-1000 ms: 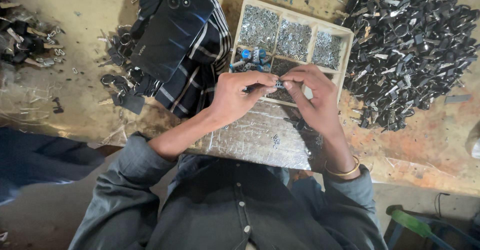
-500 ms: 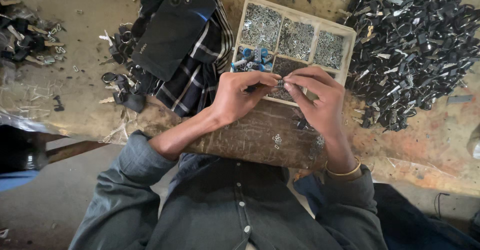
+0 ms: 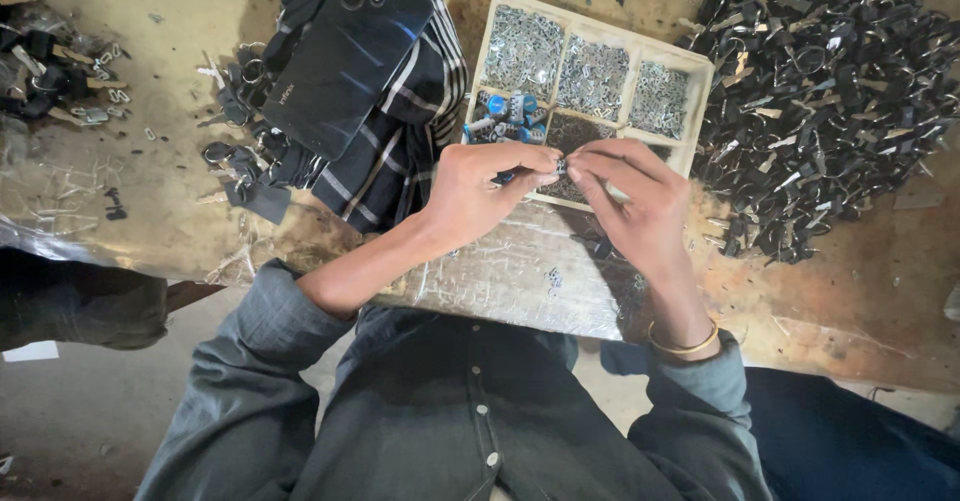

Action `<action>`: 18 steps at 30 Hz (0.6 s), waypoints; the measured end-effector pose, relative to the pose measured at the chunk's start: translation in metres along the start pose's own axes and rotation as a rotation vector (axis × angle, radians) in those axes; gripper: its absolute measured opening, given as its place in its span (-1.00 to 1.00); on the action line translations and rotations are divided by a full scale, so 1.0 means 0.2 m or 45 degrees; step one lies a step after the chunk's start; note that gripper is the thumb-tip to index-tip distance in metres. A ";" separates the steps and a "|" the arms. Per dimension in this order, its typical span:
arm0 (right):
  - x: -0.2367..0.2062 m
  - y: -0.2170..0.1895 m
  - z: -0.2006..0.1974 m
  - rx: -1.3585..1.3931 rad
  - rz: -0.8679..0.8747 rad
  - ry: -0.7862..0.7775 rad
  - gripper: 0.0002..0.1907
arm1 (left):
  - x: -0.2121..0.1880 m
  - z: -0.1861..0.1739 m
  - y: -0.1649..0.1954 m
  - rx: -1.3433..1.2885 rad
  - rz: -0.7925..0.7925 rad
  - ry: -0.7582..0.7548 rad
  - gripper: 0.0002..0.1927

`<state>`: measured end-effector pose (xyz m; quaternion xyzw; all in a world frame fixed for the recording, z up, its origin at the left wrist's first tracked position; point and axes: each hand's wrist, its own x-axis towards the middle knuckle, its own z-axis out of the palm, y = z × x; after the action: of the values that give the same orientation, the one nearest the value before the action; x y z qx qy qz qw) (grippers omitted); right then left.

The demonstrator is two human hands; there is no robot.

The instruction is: The person sits at a workbench assembling small electrical plug components. They repeatedly pick small metal contact parts from a compartment tray and from the table, press them into blue plastic plug bodies by hand, and place finished assemblies back into the tray compartments.

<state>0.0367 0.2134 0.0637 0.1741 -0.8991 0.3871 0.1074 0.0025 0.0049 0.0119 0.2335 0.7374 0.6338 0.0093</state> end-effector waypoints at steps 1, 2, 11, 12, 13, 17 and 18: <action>0.00 0.00 0.00 -0.029 -0.017 -0.013 -0.85 | 0.00 0.00 0.00 0.005 0.011 -0.002 -0.83; 0.01 0.00 -0.01 -0.058 -0.049 -0.015 -0.85 | 0.00 0.00 0.00 0.029 0.025 -0.007 -0.83; 0.01 -0.01 -0.04 0.089 0.158 -0.110 -0.84 | -0.01 0.01 -0.01 0.093 0.109 -0.053 -0.86; 0.01 0.00 -0.03 0.128 0.198 -0.111 -0.84 | 0.00 0.01 -0.01 0.108 0.100 -0.050 -0.86; 0.01 0.01 -0.03 0.167 0.236 -0.112 -0.83 | 0.00 0.02 0.00 0.123 0.091 -0.045 -0.87; 0.01 0.04 -0.04 0.252 0.211 -0.121 -0.85 | 0.00 0.00 0.00 0.085 0.074 -0.101 -0.86; 0.01 0.05 -0.04 0.264 0.206 -0.130 -0.85 | 0.00 0.00 0.01 0.068 0.078 -0.099 -0.86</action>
<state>0.0323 0.2252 0.0635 0.1307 -0.8696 0.4759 0.0115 0.0032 0.0048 0.0130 0.2803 0.7457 0.6043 0.0123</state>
